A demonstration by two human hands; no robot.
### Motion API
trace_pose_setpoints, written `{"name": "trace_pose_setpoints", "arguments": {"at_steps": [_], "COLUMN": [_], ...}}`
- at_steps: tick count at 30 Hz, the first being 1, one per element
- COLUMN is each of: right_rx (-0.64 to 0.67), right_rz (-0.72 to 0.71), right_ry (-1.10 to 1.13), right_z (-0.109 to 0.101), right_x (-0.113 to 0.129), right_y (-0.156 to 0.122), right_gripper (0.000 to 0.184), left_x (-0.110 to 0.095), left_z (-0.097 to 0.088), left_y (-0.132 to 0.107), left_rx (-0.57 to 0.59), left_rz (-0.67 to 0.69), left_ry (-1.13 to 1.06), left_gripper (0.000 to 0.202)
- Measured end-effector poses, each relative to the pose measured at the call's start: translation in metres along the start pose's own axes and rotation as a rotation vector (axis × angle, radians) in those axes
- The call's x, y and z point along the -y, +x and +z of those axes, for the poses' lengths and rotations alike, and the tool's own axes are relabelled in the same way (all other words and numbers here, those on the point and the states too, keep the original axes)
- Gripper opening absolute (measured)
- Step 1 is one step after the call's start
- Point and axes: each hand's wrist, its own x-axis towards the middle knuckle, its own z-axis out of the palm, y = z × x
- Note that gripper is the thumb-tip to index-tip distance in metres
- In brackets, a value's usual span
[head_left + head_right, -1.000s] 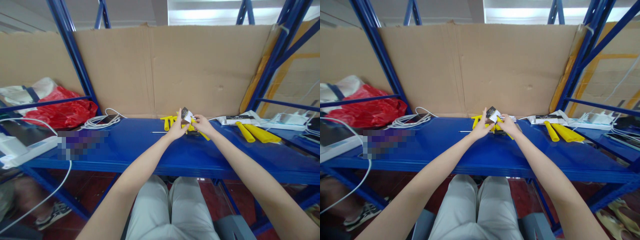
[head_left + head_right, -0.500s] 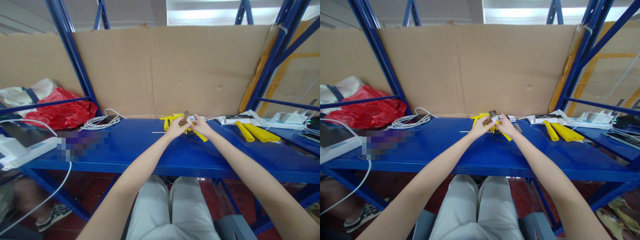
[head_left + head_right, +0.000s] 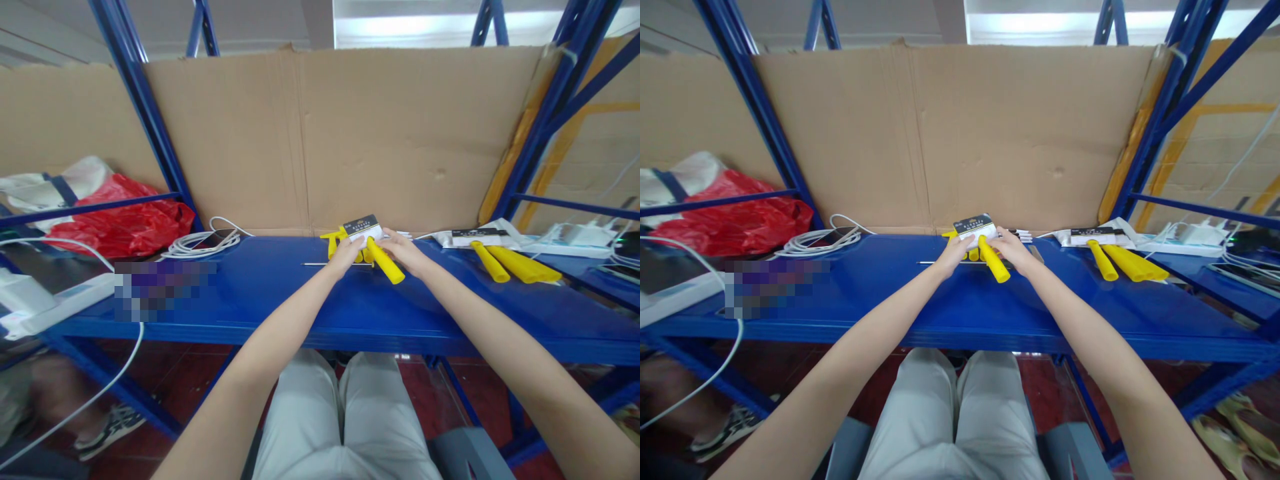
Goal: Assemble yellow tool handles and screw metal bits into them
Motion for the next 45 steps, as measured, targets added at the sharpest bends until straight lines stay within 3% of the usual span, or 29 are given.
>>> {"name": "trace_pose_setpoints", "arguments": {"at_steps": [6, 9, 15, 20, 32, 37, 45], "right_rx": [0.008, 0.007, 0.010, -0.015, 0.010, 0.029, 0.097], "right_rz": [0.090, 0.102, 0.114, 0.106, 0.061, 0.098, 0.137], "right_ry": [0.149, 0.184, 0.215, 0.218, 0.205, 0.243, 0.249], "right_z": [-0.013, -0.016, -0.016, -0.014, -0.019, -0.022, -0.020], "right_x": [0.008, 0.010, 0.008, 0.007, 0.007, 0.008, 0.012], "right_y": [-0.003, -0.004, -0.003, -0.003, -0.003, -0.003, -0.009], "right_gripper": [0.008, 0.008, 0.006, 0.016, 0.017, 0.008, 0.022], "left_x": [-0.003, -0.003, -0.009, -0.014, -0.030, -0.028, -0.021], "left_z": [-0.006, -0.007, -0.007, -0.004, -0.005, -0.011, -0.013], "left_y": [0.003, 0.004, -0.001, -0.006, -0.013, -0.012, -0.009], "left_rx": [-0.161, -0.175, -0.097, -0.032, 0.104, 0.154, 0.163], "left_rz": [-0.109, -0.081, -0.055, -0.065, -0.208, -0.257, -0.265], "left_ry": [-0.140, -0.163, -0.208, -0.229, -0.345, -0.350, -0.340], "left_gripper": [0.030, 0.032, 0.038, 0.052, 0.062, 0.063, 0.061]}}
